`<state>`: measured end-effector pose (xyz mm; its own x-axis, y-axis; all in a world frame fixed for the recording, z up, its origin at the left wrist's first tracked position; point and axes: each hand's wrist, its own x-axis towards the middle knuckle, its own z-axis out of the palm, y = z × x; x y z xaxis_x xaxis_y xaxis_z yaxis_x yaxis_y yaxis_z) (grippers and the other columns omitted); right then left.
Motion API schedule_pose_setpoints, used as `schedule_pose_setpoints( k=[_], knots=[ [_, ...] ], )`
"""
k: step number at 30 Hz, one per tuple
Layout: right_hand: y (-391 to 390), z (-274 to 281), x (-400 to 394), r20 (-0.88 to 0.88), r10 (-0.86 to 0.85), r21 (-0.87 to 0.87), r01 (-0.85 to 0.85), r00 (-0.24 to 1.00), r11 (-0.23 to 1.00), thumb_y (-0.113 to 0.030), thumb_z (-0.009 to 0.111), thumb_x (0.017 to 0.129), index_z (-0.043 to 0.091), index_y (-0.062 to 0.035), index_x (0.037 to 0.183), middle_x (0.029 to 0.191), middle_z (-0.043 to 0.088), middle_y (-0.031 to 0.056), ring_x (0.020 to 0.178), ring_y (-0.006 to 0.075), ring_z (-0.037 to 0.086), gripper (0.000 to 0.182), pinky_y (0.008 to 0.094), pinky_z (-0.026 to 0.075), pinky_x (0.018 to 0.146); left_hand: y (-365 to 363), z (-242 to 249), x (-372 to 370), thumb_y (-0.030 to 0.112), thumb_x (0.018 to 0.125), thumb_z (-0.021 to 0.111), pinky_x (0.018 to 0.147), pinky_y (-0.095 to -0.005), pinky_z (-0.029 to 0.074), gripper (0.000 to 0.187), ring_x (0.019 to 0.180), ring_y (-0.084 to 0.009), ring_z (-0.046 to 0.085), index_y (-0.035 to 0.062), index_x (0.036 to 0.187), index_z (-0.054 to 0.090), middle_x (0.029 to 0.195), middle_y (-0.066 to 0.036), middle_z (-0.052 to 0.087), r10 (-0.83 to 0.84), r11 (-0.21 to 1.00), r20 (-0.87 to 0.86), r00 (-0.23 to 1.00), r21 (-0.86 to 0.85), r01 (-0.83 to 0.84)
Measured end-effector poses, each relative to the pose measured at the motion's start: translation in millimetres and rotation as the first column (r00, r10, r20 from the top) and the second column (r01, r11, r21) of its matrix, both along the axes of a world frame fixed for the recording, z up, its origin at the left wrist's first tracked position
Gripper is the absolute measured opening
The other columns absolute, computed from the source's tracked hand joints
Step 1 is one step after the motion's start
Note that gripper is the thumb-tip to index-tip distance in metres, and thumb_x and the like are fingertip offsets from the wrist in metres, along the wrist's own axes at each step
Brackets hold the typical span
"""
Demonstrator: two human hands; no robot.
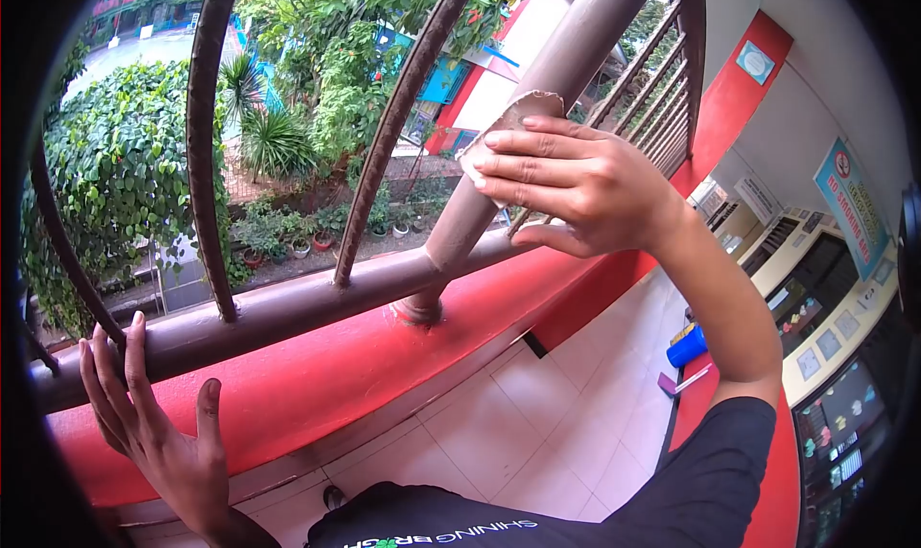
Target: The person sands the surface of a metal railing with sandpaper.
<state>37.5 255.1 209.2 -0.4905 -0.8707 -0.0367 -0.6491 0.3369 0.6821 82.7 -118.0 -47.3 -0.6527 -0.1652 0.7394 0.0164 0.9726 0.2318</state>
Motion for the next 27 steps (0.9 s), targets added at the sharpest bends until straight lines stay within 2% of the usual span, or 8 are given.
schedule_pose_setpoints(
  k=[6, 7, 11, 16, 18, 22, 24, 27],
  knots=[
    [1.3, 90.5, -3.6, -0.48, 0.107, -0.019, -0.132, 0.871, 0.991, 0.002, 0.063, 0.082, 0.069, -0.0108, 0.13, 0.137, 0.067, 0.0107, 0.126, 0.0302, 0.063, 0.05, 0.0402, 0.055, 0.105, 0.8, -0.9, -1.8, 0.057, 0.089, 0.068, 0.124, -0.0535, 0.021, 0.075, 0.155, -0.0343, 0.027, 0.0205, 0.153, 0.051, 0.164, -0.011, 0.039, 0.019, 1.0, -0.007, 1.0, -0.008, -0.019],
    [3.9, 84.4, -2.2, -0.545, 0.061, -0.082, -0.126, 0.836, 0.989, 0.011, 0.062, 0.084, 0.068, 0.0051, 0.123, 0.124, 0.07, 0.0231, 0.127, 0.0339, 0.064, 0.04, 0.0455, 0.051, 0.111, 0.3, -1.7, -1.9, 0.057, 0.089, 0.068, 0.124, -0.0536, 0.02, 0.076, 0.155, -0.0343, 0.027, 0.0206, 0.153, 0.051, 0.164, -0.011, 0.039, 0.019, 1.0, -0.01, 1.0, -0.013, -0.019],
    [-3.3, 68.0, 2.3, -0.7, 0.006, -0.016, -0.025, 0.714, 1.0, 0.009, 0.058, 0.086, 0.069, -0.0034, 0.13, 0.135, 0.068, 0.0166, 0.133, 0.0312, 0.06, 0.047, 0.0461, 0.043, 0.118, -0.6, -4.0, -3.4, 0.057, 0.089, 0.067, 0.124, -0.0537, 0.02, 0.076, 0.155, -0.0342, 0.027, 0.0206, 0.153, 0.051, 0.163, -0.011, 0.039, 0.008, 1.0, -0.022, 1.0, -0.016, -0.009],
    [-14.4, 81.1, -7.1, -0.626, -0.098, -0.161, -0.004, 0.773, 0.987, 0.001, 0.058, 0.095, 0.068, -0.0027, 0.131, 0.135, 0.068, 0.0169, 0.132, 0.0325, 0.061, 0.037, 0.0459, 0.043, 0.117, -2.6, -4.9, -3.5, 0.058, 0.089, 0.067, 0.124, -0.0537, 0.02, 0.076, 0.155, -0.0343, 0.027, 0.0197, 0.153, 0.051, 0.163, -0.011, 0.039, 0.024, 0.999, -0.014, 1.0, -0.035, -0.024],
    [-6.0, 69.3, -25.0, -0.734, -0.184, -0.301, -0.071, 0.654, 0.951, 0.003, 0.06, 0.082, 0.072, -0.0078, 0.117, 0.124, 0.071, 0.0114, 0.113, 0.0336, 0.068, 0.039, 0.0409, 0.058, 0.094, -3.3, -6.1, -4.5, 0.058, 0.089, 0.067, 0.124, -0.0537, 0.02, 0.076, 0.155, -0.0345, 0.027, 0.0193, 0.153, 0.051, 0.163, -0.012, 0.039, 0.008, 1.0, -0.023, 1.0, -0.03, -0.009],
    [-13.9, -43.4, -18.1, -0.224, 0.157, 0.01, -0.158, 0.962, 0.987, -0.013, 0.058, 0.089, 0.069, -0.0025, 0.105, 0.107, 0.073, 0.0127, 0.109, 0.0258, 0.071, 0.023, 0.0395, 0.055, 0.102, -4.9, -6.6, -3.6, 0.058, 0.09, 0.067, 0.123, -0.0536, 0.02, 0.077, 0.155, -0.0352, 0.027, 0.0183, 0.153, 0.051, 0.163, -0.012, 0.039, 0.0, 1.0, -0.01, 1.0, -0.022, 0.0],
    [-16.5, -42.8, -11.3, -0.047, 0.1, -0.029, -0.101, 0.994, 0.994, -0.002, 0.061, 0.083, 0.072, -0.0019, 0.106, 0.112, 0.075, 0.0115, 0.113, 0.028, 0.071, 0.026, 0.042, 0.052, 0.109, -4.5, -6.0, -3.7, 0.058, 0.09, 0.067, 0.123, -0.0537, 0.02, 0.076, 0.155, -0.0355, 0.027, 0.0183, 0.153, 0.05, 0.163, -0.012, 0.039, 0.004, 1.0, -0.015, 1.0, -0.024, -0.004],
    [-17.5, 51.7, -18.9, -0.43, -0.046, -0.165, -0.029, 0.902, 0.986, 0.009, 0.057, 0.078, 0.071, -0.0001, 0.109, 0.113, 0.074, 0.0154, 0.112, 0.0302, 0.071, 0.036, 0.0434, 0.053, 0.107, -4.5, -7.2, -3.5, 0.057, 0.09, 0.066, 0.123, -0.054, 0.021, 0.076, 0.154, -0.0361, 0.027, 0.0182, 0.153, 0.05, 0.163, -0.013, 0.04, 0.006, 1.0, -0.011, 1.0, -0.026, -0.007]
  ],
)
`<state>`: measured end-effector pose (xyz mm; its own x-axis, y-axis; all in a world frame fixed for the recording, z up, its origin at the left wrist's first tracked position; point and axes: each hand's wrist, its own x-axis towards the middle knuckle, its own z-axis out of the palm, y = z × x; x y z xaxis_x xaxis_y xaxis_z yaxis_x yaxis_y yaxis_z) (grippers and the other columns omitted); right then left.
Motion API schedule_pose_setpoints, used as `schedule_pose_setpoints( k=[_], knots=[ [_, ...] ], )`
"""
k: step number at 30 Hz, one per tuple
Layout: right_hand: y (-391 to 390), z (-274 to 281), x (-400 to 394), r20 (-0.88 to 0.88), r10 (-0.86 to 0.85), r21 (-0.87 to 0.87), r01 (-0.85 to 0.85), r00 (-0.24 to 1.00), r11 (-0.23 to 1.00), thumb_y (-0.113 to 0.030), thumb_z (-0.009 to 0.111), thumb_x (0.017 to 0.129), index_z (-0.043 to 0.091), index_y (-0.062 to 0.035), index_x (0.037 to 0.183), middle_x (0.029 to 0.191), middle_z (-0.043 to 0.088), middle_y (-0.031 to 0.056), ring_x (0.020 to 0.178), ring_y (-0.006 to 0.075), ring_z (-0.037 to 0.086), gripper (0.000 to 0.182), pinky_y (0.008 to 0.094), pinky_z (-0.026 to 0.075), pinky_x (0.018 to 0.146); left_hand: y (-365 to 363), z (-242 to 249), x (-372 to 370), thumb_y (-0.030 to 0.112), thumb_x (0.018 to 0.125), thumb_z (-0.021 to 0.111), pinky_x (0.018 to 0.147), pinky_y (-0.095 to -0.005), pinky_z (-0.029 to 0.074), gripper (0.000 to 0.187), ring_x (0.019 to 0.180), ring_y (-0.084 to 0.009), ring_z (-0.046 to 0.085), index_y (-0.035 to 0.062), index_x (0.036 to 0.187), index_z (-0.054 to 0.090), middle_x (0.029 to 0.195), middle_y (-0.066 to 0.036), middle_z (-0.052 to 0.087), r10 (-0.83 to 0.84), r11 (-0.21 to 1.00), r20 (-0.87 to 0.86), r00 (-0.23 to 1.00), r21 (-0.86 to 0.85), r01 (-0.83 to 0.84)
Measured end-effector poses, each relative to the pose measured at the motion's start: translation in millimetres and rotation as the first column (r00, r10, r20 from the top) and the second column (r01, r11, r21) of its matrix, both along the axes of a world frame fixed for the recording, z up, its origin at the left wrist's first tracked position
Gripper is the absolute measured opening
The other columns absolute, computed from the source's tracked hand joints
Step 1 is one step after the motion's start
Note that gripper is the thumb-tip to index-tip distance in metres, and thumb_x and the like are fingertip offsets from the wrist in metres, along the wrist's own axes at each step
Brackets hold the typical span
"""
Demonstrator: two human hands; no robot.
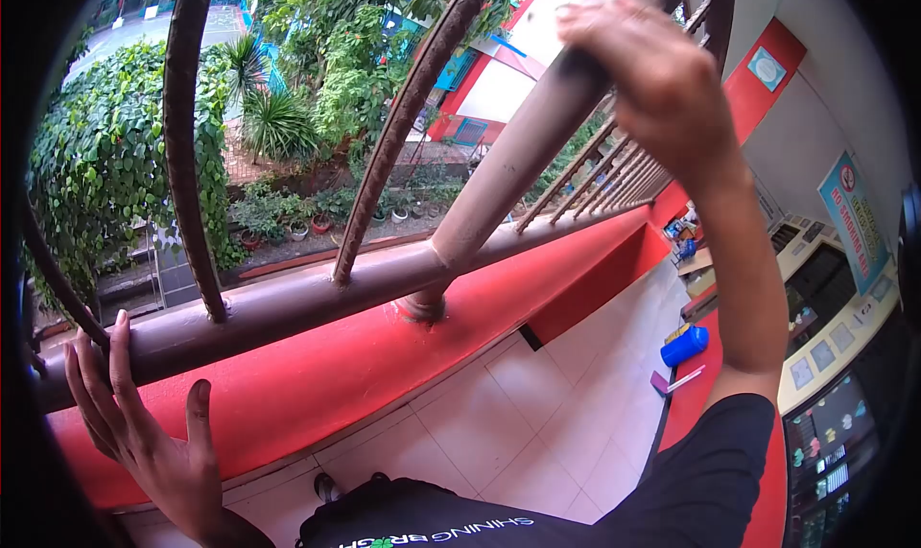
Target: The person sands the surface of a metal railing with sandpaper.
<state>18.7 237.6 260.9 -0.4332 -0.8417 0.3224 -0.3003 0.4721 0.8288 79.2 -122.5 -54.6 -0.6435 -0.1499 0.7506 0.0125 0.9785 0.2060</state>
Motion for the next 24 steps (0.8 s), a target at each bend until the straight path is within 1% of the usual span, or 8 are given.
schedule_pose_setpoints(
  k=[4, 9, 13, 16, 19, 21, 23, 24],
  knots=[
    [-1.5, 2.8, 2.4, -0.055, -0.017, -0.148, 0.008, 0.998, 0.989, 0.016, 0.05, 0.073, 0.069, 0.0014, 0.113, 0.114, 0.073, 0.0192, 0.113, 0.0348, 0.07, 0.047, 0.0461, 0.052, 0.106, -1.5, -1.4, -1.0, 0.058, 0.091, 0.066, 0.123, -0.0543, 0.021, 0.075, 0.154, -0.0367, 0.028, 0.0182, 0.153, 0.051, 0.162, -0.013, 0.04, -0.008, 1.0, -0.002, 1.0, -0.002, 0.008],
    [10.1, -123.5, 18.6, 0.471, 0.1, 0.114, -0.173, 0.877, 0.978, -0.012, 0.063, 0.087, 0.073, -0.003, 0.108, 0.11, 0.076, 0.0062, 0.107, 0.0194, 0.073, 0.025, 0.034, 0.057, 0.102, -4.5, -1.3, -0.3, 0.047, 0.091, 0.069, 0.124, -0.0548, 0.021, 0.072, 0.155, -0.0353, 0.027, 0.018, 0.155, 0.049, 0.164, -0.014, 0.038, -0.044, 0.999, -0.005, 0.999, 0.013, 0.044],
    [30.8, 0.4, -5.9, -0.087, 0.25, -0.023, -0.253, 0.964, 0.967, -0.009, 0.065, 0.087, 0.072, -0.0039, 0.112, 0.112, 0.076, 0.008, 0.105, 0.02, 0.074, 0.027, 0.0349, 0.06, 0.096, 1.2, 0.5, -1.0, 0.058, 0.092, 0.064, 0.122, -0.0544, 0.022, 0.076, 0.154, -0.0366, 0.029, 0.017, 0.154, 0.051, 0.162, -0.014, 0.04, -0.001, 1.0, -0.015, 1.0, -0.014, 0.001],
    [30.6, -49.1, -6.3, -0.063, 0.21, 0.032, -0.209, 0.976, 0.977, -0.01, 0.064, 0.087, 0.072, -0.0038, 0.11, 0.112, 0.076, 0.0069, 0.105, 0.02, 0.074, 0.025, 0.0348, 0.059, 0.098, -0.8, 0.6, -1.6, 0.059, 0.092, 0.064, 0.123, -0.0547, 0.021, 0.076, 0.154, -0.0363, 0.029, 0.0172, 0.154, 0.05, 0.162, -0.014, 0.039, -0.02, 1.0, -0.021, 1.0, -0.025, 0.019],
    [37.4, -134.4, 13.1, 0.495, 0.168, 0.11, -0.254, 0.853, 0.961, -0.013, 0.066, 0.085, 0.075, -0.0064, 0.101, 0.113, 0.076, 0.0062, 0.11, 0.0181, 0.072, 0.019, 0.0329, 0.054, 0.106, -1.5, -0.9, -0.1, 0.05, 0.094, 0.065, 0.125, -0.0544, 0.019, 0.073, 0.156, -0.0344, 0.026, 0.019, 0.157, 0.047, 0.165, -0.012, 0.037, -0.014, 1.0, 0.006, 1.0, 0.002, 0.014],
    [40.2, -92.7, 11.0, 0.411, 0.178, 0.251, -0.299, 0.894, 0.921, -0.014, 0.066, 0.086, 0.074, -0.005, 0.104, 0.114, 0.076, 0.0059, 0.111, 0.0177, 0.072, 0.021, 0.0322, 0.055, 0.105, -2.2, 0.7, -0.6, 0.05, 0.094, 0.065, 0.125, -0.0544, 0.019, 0.073, 0.156, -0.0343, 0.026, 0.0195, 0.157, 0.046, 0.165, -0.012, 0.036, -0.014, 1.0, -0.006, 1.0, -0.019, 0.014],
    [29.9, -37.8, 2.9, 0.028, 0.21, 0.04, -0.211, 0.977, 0.977, -0.002, 0.064, 0.085, 0.073, -0.0039, 0.11, 0.117, 0.075, 0.0139, 0.114, 0.0251, 0.071, 0.026, 0.039, 0.057, 0.103, 0.4, 0.1, 0.0, 0.05, 0.094, 0.066, 0.125, -0.0545, 0.019, 0.073, 0.156, -0.0343, 0.025, 0.0199, 0.157, 0.046, 0.166, -0.012, 0.036, -0.012, 1.0, -0.004, 1.0, -0.027, 0.012],
    [25.6, -12.0, -11.5, -0.079, 0.491, -0.077, -0.496, 0.868, 0.865, 0.018, 0.054, 0.081, 0.072, 0.0028, 0.114, 0.116, 0.075, 0.0166, 0.119, 0.0309, 0.07, 0.041, 0.0452, 0.056, 0.104, 1.0, 0.2, -0.9, 0.055, 0.093, 0.065, 0.124, -0.0548, 0.02, 0.075, 0.155, -0.0353, 0.027, 0.0187, 0.156, 0.047, 0.164, -0.013, 0.038, 0.003, 1.0, -0.005, 1.0, -0.028, -0.004]
  ],
)
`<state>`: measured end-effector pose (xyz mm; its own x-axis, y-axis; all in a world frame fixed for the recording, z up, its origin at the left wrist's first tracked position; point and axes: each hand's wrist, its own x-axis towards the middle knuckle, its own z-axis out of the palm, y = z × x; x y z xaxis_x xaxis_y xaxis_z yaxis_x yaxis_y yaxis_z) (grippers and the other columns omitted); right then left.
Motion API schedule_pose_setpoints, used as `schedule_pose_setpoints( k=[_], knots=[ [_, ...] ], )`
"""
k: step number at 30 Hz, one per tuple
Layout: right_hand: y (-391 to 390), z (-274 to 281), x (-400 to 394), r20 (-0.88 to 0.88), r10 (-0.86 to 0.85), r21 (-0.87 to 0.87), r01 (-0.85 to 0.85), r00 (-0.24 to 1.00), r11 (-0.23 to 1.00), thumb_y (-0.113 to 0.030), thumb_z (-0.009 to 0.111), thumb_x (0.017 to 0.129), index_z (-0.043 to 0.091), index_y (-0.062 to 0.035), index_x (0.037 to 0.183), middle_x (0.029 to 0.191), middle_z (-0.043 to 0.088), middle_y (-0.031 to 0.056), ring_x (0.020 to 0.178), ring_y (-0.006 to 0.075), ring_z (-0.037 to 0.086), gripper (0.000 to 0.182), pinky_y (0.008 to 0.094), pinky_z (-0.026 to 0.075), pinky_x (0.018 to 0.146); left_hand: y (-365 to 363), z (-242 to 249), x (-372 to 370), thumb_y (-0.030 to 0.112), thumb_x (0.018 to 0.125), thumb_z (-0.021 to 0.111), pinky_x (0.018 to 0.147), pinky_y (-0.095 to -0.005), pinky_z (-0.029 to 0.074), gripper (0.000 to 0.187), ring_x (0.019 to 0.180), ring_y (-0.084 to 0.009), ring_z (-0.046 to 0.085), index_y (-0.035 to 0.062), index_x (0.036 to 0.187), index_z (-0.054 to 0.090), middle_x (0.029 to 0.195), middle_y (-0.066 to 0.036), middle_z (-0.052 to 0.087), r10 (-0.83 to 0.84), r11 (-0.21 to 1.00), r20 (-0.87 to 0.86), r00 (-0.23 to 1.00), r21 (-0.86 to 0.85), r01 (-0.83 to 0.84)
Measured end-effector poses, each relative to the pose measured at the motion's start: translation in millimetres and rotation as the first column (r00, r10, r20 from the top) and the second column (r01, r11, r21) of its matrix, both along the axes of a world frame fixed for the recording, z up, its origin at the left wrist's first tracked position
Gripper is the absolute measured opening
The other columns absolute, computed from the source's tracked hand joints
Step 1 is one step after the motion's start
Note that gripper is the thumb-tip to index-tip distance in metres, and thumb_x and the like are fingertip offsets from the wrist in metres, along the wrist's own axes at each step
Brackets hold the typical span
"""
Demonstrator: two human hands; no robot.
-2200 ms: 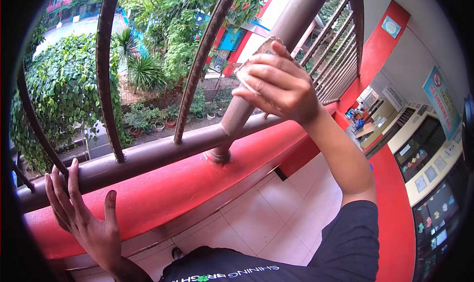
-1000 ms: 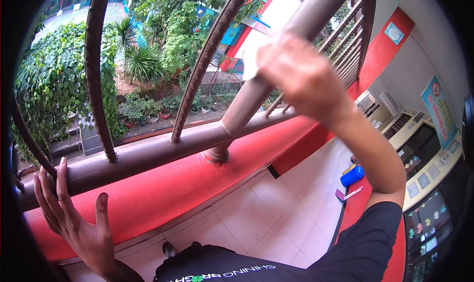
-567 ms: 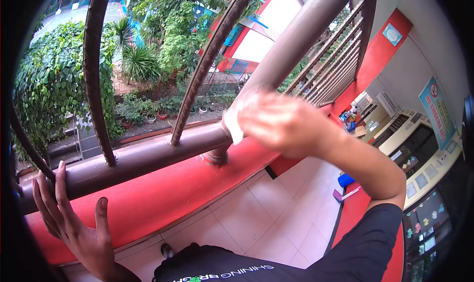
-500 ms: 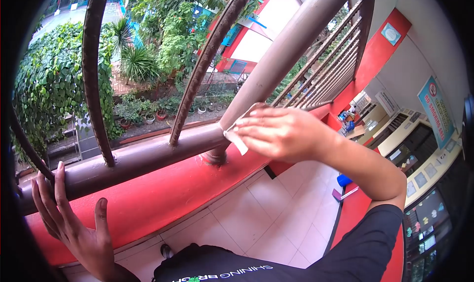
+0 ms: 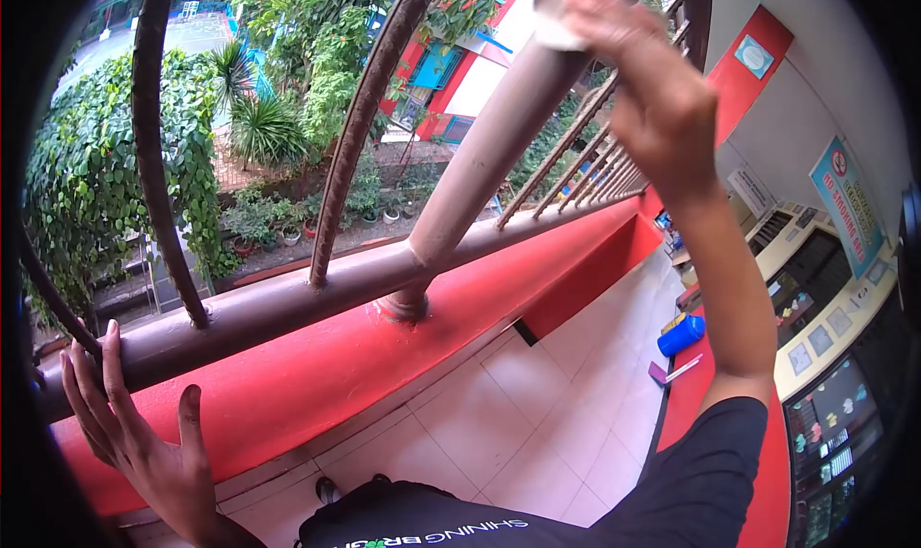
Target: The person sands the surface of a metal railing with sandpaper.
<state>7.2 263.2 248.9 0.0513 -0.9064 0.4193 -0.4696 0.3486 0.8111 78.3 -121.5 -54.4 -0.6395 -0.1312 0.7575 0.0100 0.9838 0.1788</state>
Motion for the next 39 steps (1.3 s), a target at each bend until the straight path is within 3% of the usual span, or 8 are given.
schedule_pose_setpoints(
  k=[7, 11, 17, 23, 27, 33, 37, 39],
  knots=[
    [8.3, -92.4, 6.7, 0.253, -0.232, 0.418, 0.11, 0.939, 0.902, -0.013, 0.066, 0.086, 0.071, -0.0039, 0.111, 0.11, 0.075, 0.0062, 0.11, 0.0184, 0.072, 0.027, 0.0322, 0.059, 0.099, -1.8, -1.0, -0.4, 0.058, 0.091, 0.065, 0.123, -0.0547, 0.022, 0.077, 0.154, -0.0356, 0.028, 0.0176, 0.155, 0.049, 0.162, -0.014, 0.04, -0.001, 1.0, 0.004, 1.0, 0.0, 0.001],
    [-1.5, 12.0, 8.0, 0.272, -0.215, -0.118, 0.254, 0.938, 0.96, 0.021, 0.053, 0.08, 0.072, -0.0003, 0.114, 0.111, 0.076, 0.014, 0.108, 0.0303, 0.073, 0.044, 0.0436, 0.058, 0.1, 0.1, -1.4, 1.2, 0.058, 0.091, 0.064, 0.123, -0.0544, 0.022, 0.077, 0.154, -0.0354, 0.029, 0.0177, 0.155, 0.049, 0.162, -0.014, 0.04, 0.002, 1.0, 0.004, 1.0, -0.009, -0.002],
    [13.2, -112.7, 4.6, 0.287, -0.188, 0.421, 0.052, 0.939, 0.906, -0.011, 0.066, 0.084, 0.073, -0.0061, 0.101, 0.105, 0.074, 0.0034, 0.104, 0.0164, 0.072, 0.019, 0.032, 0.058, 0.101, -3.8, 0.6, -1.3, 0.058, 0.09, 0.065, 0.123, -0.0546, 0.021, 0.078, 0.154, -0.0356, 0.028, 0.0183, 0.155, 0.048, 0.162, -0.013, 0.039, -0.012, 1.0, -0.018, 1.0, -0.016, 0.011],
    [9.6, -42.1, -7.8, -0.033, -0.183, -0.094, 0.179, 0.983, 0.979, 0.005, 0.06, 0.087, 0.075, -0.0058, 0.106, 0.107, 0.077, 0.0112, 0.098, 0.024, 0.076, 0.027, 0.0366, 0.064, 0.085, -2.3, 0.2, -0.8, 0.059, 0.091, 0.064, 0.123, -0.0552, 0.021, 0.077, 0.154, -0.0361, 0.028, 0.0197, 0.155, 0.048, 0.163, -0.013, 0.039, 0.01, 1.0, -0.002, 1.0, -0.002, -0.01],
    [12.2, -123.1, 5.4, 0.293, -0.211, 0.443, 0.063, 0.932, 0.894, -0.014, 0.068, 0.088, 0.077, -0.0084, 0.105, 0.112, 0.077, 0.0042, 0.111, 0.0163, 0.072, 0.021, 0.0325, 0.056, 0.106, -2.5, -0.1, 0.6, 0.059, 0.09, 0.065, 0.122, -0.0556, 0.021, 0.078, 0.154, -0.0363, 0.028, 0.0191, 0.155, 0.048, 0.163, -0.014, 0.039, -0.025, 1.0, -0.001, 1.0, -0.008, 0.025],
    [22.2, -76.2, -6.8, 0.155, -0.145, -0.138, 0.167, 0.977, 0.976, 0.008, 0.061, 0.088, 0.076, -0.0007, 0.111, 0.115, 0.077, 0.0126, 0.118, 0.026, 0.071, 0.029, 0.0411, 0.054, 0.107, -4.2, -2.7, 0.5, 0.052, 0.092, 0.066, 0.124, -0.0535, 0.018, 0.075, 0.156, -0.0324, 0.025, 0.0216, 0.158, 0.045, 0.166, -0.011, 0.035, -0.027, 0.999, 0.011, 1.0, 0.018, 0.027],
    [17.6, -114.8, -1.8, 0.348, -0.127, 0.385, -0.018, 0.929, 0.923, 0.001, 0.063, 0.091, 0.076, -0.0022, 0.105, 0.11, 0.077, 0.0118, 0.112, 0.0275, 0.073, 0.02, 0.0416, 0.058, 0.101, -3.8, -2.5, -0.1, 0.053, 0.092, 0.066, 0.124, -0.0537, 0.018, 0.075, 0.157, -0.0321, 0.025, 0.022, 0.158, 0.045, 0.166, -0.01, 0.035, -0.026, 0.999, 0.004, 1.0, 0.021, 0.025],
    [15.8, -66.4, -9.1, 0.171, -0.104, 0.045, 0.097, 0.98, 0.994, -0.007, 0.07, 0.087, 0.074, -0.0038, 0.105, 0.114, 0.076, 0.0084, 0.114, 0.0221, 0.071, 0.02, 0.0362, 0.06, 0.101, -2.8, -1.2, -0.5, 0.053, 0.093, 0.066, 0.124, -0.0537, 0.018, 0.075, 0.156, -0.032, 0.025, 0.0219, 0.158, 0.045, 0.166, -0.01, 0.035, -0.02, 0.999, 0.003, 1.0, 0.026, 0.02]
  ],
)
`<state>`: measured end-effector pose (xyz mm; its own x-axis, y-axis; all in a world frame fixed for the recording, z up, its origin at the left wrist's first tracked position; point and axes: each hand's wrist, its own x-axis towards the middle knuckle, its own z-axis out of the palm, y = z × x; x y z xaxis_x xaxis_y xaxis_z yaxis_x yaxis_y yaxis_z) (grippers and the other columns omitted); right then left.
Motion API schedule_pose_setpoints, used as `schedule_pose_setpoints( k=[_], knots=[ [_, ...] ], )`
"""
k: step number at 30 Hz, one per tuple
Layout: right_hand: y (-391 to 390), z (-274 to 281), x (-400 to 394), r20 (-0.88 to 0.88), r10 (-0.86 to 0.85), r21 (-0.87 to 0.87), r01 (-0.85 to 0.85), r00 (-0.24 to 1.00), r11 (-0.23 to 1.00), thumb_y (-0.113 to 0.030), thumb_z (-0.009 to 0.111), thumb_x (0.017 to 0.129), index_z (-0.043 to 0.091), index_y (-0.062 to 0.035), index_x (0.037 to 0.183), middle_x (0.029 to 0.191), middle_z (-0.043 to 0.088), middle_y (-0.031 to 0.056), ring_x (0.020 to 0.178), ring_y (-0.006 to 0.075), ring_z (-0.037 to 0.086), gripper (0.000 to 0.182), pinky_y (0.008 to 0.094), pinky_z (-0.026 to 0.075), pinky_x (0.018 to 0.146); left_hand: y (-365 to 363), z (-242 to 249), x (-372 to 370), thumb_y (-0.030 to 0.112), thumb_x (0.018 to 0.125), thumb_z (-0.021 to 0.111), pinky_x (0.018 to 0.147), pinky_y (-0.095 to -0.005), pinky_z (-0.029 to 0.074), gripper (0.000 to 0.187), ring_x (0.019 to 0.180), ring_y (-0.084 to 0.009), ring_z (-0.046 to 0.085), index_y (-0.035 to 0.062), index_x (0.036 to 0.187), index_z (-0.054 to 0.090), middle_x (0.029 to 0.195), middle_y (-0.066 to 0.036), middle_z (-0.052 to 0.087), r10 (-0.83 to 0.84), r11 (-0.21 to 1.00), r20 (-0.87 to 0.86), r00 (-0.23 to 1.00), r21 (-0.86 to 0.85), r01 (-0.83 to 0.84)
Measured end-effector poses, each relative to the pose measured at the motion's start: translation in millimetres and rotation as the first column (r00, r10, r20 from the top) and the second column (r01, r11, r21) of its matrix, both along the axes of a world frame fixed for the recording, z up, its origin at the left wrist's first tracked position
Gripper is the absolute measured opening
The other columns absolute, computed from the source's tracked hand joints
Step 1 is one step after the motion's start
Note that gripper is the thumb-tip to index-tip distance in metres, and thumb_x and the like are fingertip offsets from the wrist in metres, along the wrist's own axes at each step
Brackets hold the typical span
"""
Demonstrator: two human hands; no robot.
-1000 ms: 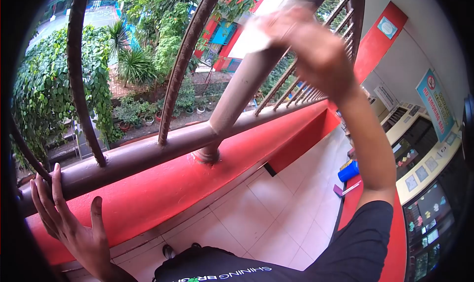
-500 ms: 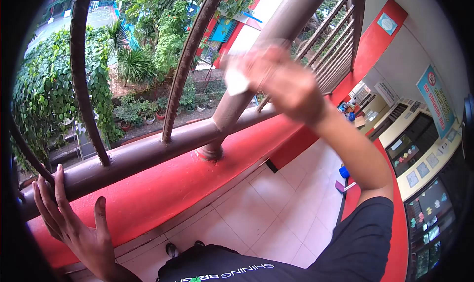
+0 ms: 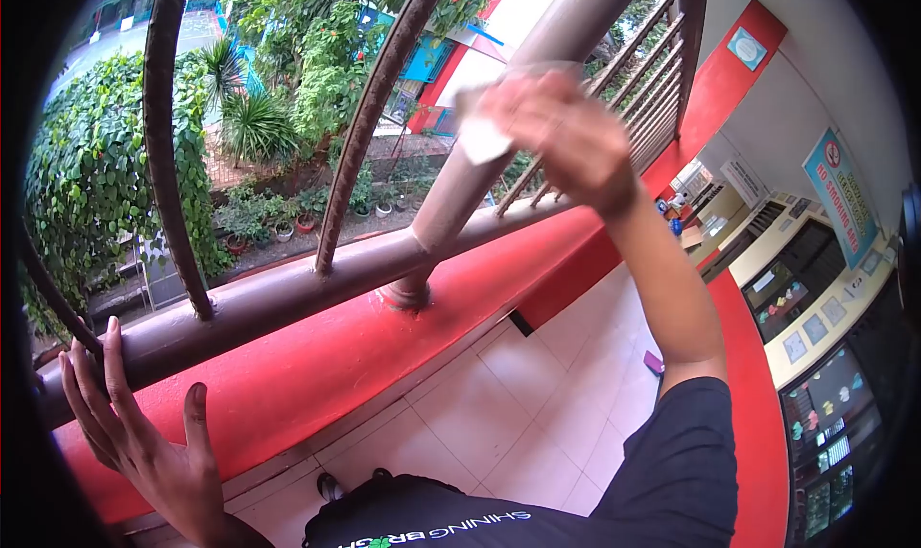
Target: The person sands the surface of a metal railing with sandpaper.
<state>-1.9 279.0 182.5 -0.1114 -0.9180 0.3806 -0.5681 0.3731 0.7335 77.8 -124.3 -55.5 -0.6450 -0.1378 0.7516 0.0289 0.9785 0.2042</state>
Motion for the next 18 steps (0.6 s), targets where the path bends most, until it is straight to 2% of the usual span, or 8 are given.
schedule_pose_setpoints(
  k=[4, 6, 8, 10, 12, 13, 16, 18],
  knots=[
    [-6.4, -14.7, 2.1, -0.038, -0.071, -0.123, 0.066, 0.997, 0.99, -0.002, 0.069, 0.087, 0.075, -0.004, 0.104, 0.108, 0.077, 0.0072, 0.109, 0.0218, 0.073, 0.019, 0.0371, 0.06, 0.099, 3.5, 2.9, 0.8, 0.062, 0.09, 0.063, 0.122, -0.0546, 0.022, 0.079, 0.154, -0.0346, 0.028, 0.02, 0.155, 0.048, 0.162, -0.012, 0.04, 0.024, 1.0, 0.0, 1.0, -0.018, -0.024],
    [-15.9, -63.1, 9.8, 0.151, -0.015, 0.221, -0.019, 0.988, 0.975, -0.008, 0.071, 0.084, 0.078, -0.0028, 0.099, 0.105, 0.077, 0.0085, 0.104, 0.0255, 0.074, 0.018, 0.0391, 0.059, 0.097, 1.7, 3.3, 0.4, 0.062, 0.09, 0.064, 0.122, -0.0544, 0.022, 0.079, 0.154, -0.0346, 0.028, 0.02, 0.155, 0.049, 0.162, -0.012, 0.04, 0.014, 1.0, -0.006, 1.0, -0.024, -0.015],
    [-15.6, -43.9, 8.9, 0.099, -0.065, 0.237, 0.04, 0.993, 0.971, -0.006, 0.069, 0.084, 0.077, -0.0024, 0.1, 0.105, 0.076, 0.0085, 0.104, 0.025, 0.074, 0.018, 0.0387, 0.059, 0.097, 1.0, 3.8, 0.2, 0.062, 0.09, 0.064, 0.122, -0.0542, 0.022, 0.078, 0.154, -0.0347, 0.029, 0.02, 0.154, 0.05, 0.162, -0.012, 0.04, 0.002, 1.0, -0.011, 1.0, -0.031, -0.003],
    [-26.3, 19.1, 10.8, -0.089, -0.186, -0.12, 0.175, 0.978, 0.977, 0.011, 0.056, 0.084, 0.072, 0.0018, 0.104, 0.108, 0.075, 0.0168, 0.106, 0.0315, 0.073, 0.028, 0.0397, 0.058, 0.099, 1.7, 3.7, 0.3, 0.06, 0.09, 0.065, 0.122, -0.054, 0.022, 0.077, 0.154, -0.0347, 0.029, 0.0196, 0.154, 0.051, 0.161, -0.012, 0.041, -0.008, 1.0, -0.024, 1.0, -0.023, 0.007],
    [-46.0, 35.8, 25.0, -0.059, -0.307, -0.338, 0.27, 0.95, 0.902, 0.001, 0.061, 0.076, 0.07, -0.0003, 0.106, 0.102, 0.073, 0.0163, 0.101, 0.0364, 0.07, 0.031, 0.0433, 0.059, 0.095, 2.4, 3.0, 1.1, 0.059, 0.09, 0.066, 0.122, -0.0538, 0.022, 0.076, 0.153, -0.0348, 0.03, 0.0192, 0.153, 0.051, 0.161, -0.012, 0.041, -0.007, 1.0, -0.016, 1.0, -0.021, 0.006],
    [-59.6, 11.2, 27.4, -0.144, -0.504, -0.285, 0.452, 0.851, 0.845, 0.011, 0.056, 0.077, 0.07, 0.001, 0.108, 0.11, 0.073, 0.0193, 0.111, 0.0347, 0.069, 0.035, 0.0446, 0.056, 0.1, 1.8, 3.6, -0.2, 0.058, 0.09, 0.067, 0.122, -0.0536, 0.023, 0.076, 0.153, -0.0349, 0.03, 0.0188, 0.153, 0.051, 0.161, -0.012, 0.041, -0.007, 1.0, -0.023, 1.0, -0.019, 0.006],
    [-66.4, -79.0, 19.7, 0.131, -0.436, 0.105, 0.425, 0.89, 0.899, -0.009, 0.061, 0.08, 0.069, -0.0019, 0.085, 0.088, 0.07, 0.018, 0.095, 0.0325, 0.071, 0.012, 0.0417, 0.058, 0.09, -0.4, 4.3, -0.7, 0.056, 0.089, 0.068, 0.122, -0.0533, 0.023, 0.075, 0.153, -0.0348, 0.03, 0.0187, 0.153, 0.052, 0.161, -0.012, 0.042, -0.035, 0.999, -0.023, 0.999, 0.0, 0.035],
    [-81.9, -60.1, 27.7, 0.378, -0.575, 0.045, 0.606, 0.725, 0.794, -0.009, 0.064, 0.083, 0.068, -0.0018, 0.079, 0.081, 0.069, 0.015, 0.087, 0.0298, 0.073, 0.009, 0.0405, 0.061, 0.081, -0.6, 4.1, -1.1, 0.055, 0.089, 0.069, 0.122, -0.0532, 0.023, 0.075, 0.153, -0.0347, 0.03, 0.0187, 0.153, 0.052, 0.16, -0.012, 0.042, -0.044, 0.999, -0.028, 0.999, 0.004, 0.044]
  ],
)
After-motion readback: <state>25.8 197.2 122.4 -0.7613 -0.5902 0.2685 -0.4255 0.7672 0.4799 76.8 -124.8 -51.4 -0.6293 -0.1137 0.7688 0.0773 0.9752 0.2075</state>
